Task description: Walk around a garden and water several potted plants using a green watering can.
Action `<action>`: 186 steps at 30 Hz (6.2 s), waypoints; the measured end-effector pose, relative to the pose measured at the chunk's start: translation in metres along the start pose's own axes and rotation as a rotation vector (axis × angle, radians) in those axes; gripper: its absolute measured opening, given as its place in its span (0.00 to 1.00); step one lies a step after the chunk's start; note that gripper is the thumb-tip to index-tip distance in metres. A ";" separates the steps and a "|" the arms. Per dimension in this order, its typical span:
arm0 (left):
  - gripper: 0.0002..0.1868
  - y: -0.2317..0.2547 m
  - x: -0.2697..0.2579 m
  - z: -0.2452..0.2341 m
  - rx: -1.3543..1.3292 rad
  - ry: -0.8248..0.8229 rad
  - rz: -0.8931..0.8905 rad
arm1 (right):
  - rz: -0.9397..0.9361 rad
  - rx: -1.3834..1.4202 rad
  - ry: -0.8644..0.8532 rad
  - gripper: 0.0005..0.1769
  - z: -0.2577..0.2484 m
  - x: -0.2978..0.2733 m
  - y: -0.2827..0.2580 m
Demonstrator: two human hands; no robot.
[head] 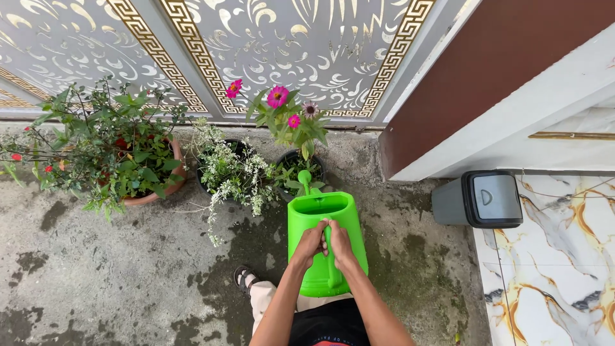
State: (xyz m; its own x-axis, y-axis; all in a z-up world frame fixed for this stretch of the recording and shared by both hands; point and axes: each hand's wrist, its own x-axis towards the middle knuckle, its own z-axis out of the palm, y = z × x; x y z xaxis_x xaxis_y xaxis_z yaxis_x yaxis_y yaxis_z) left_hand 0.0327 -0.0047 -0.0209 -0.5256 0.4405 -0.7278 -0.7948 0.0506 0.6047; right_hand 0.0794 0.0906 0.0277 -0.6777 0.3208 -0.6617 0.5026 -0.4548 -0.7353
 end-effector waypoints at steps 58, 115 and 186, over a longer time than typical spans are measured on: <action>0.25 0.046 -0.057 -0.140 -0.184 0.094 0.225 | -0.105 -0.118 -0.167 0.24 0.155 -0.003 0.024; 0.22 0.267 -0.045 -0.414 -0.505 0.354 0.498 | -0.104 -0.321 -0.549 0.24 0.515 0.122 -0.047; 0.25 0.274 -0.010 -0.399 -0.469 0.431 0.507 | -0.111 -0.333 -0.606 0.26 0.503 0.158 -0.058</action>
State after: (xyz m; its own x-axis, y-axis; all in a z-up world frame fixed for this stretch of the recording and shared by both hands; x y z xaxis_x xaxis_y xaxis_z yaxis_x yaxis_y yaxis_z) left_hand -0.3008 -0.3532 0.0228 -0.8504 -0.0794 -0.5201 -0.4228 -0.4852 0.7654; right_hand -0.3267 -0.2503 0.0400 -0.8659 -0.2134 -0.4524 0.4850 -0.1366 -0.8638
